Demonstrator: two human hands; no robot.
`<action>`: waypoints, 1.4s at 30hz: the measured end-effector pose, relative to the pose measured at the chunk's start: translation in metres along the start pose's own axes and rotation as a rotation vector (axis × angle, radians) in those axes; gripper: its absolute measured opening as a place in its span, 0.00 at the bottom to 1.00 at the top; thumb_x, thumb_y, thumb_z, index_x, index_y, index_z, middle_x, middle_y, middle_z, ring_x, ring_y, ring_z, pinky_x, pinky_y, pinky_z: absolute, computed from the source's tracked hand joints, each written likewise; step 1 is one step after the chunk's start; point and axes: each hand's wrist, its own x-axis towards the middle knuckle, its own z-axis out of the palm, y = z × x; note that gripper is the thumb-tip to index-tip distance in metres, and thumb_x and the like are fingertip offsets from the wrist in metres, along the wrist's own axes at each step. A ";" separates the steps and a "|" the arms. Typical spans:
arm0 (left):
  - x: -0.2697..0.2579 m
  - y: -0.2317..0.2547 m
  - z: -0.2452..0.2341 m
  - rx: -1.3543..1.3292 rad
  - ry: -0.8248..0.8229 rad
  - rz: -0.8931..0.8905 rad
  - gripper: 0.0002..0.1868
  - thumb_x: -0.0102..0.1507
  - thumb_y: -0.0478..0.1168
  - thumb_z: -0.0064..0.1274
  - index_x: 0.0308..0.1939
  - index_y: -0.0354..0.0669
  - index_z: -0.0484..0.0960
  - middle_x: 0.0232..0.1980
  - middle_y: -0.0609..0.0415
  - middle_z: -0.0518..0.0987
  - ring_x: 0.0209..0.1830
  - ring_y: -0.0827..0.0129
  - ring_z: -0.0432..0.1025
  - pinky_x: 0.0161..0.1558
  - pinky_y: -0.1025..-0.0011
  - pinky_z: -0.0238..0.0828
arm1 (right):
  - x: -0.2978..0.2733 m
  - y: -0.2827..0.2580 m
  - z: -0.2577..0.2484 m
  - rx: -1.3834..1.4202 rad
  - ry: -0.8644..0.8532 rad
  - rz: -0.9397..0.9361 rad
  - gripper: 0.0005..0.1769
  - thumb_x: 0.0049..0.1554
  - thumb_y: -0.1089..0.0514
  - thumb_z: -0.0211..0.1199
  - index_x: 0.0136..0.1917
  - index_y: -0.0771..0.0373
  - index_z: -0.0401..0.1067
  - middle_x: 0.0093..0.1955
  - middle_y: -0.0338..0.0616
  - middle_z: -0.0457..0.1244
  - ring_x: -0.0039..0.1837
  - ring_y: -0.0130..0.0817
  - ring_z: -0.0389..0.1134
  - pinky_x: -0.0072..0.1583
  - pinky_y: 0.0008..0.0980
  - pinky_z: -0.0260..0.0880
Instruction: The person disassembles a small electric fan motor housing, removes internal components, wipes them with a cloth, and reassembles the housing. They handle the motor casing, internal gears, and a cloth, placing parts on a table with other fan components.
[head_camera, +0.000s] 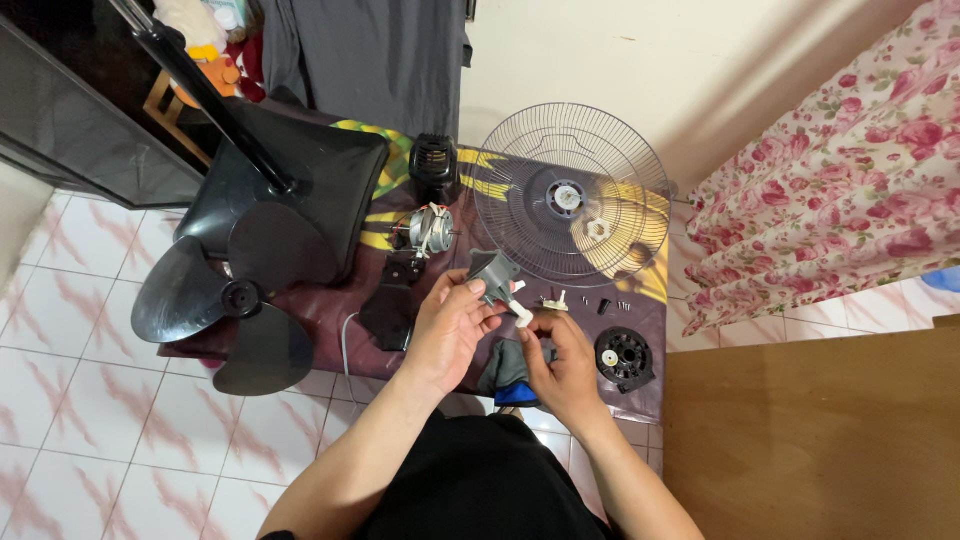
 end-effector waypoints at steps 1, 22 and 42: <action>0.000 -0.001 -0.001 0.005 0.002 0.003 0.17 0.64 0.42 0.56 0.52 0.45 0.67 0.51 0.48 0.82 0.46 0.68 0.75 0.48 0.68 0.69 | 0.002 -0.003 -0.001 -0.035 0.004 -0.024 0.06 0.58 0.64 0.66 0.47 0.65 0.70 0.44 0.44 0.67 0.45 0.37 0.70 0.49 0.32 0.69; 0.009 -0.031 -0.020 0.128 0.089 0.061 0.23 0.62 0.39 0.57 0.59 0.41 0.69 0.51 0.51 0.79 0.48 0.67 0.77 0.50 0.66 0.75 | -0.013 0.048 0.018 0.194 -0.017 0.141 0.04 0.56 0.67 0.66 0.43 0.66 0.71 0.41 0.39 0.67 0.43 0.24 0.66 0.48 0.24 0.67; 0.042 -0.075 -0.174 1.272 0.262 0.395 0.29 0.52 0.40 0.69 0.57 0.45 0.79 0.54 0.50 0.79 0.54 0.59 0.72 0.49 0.67 0.72 | -0.095 0.196 0.137 -0.625 -0.072 0.257 0.10 0.48 0.49 0.71 0.39 0.55 0.78 0.45 0.39 0.65 0.52 0.46 0.62 0.52 0.47 0.58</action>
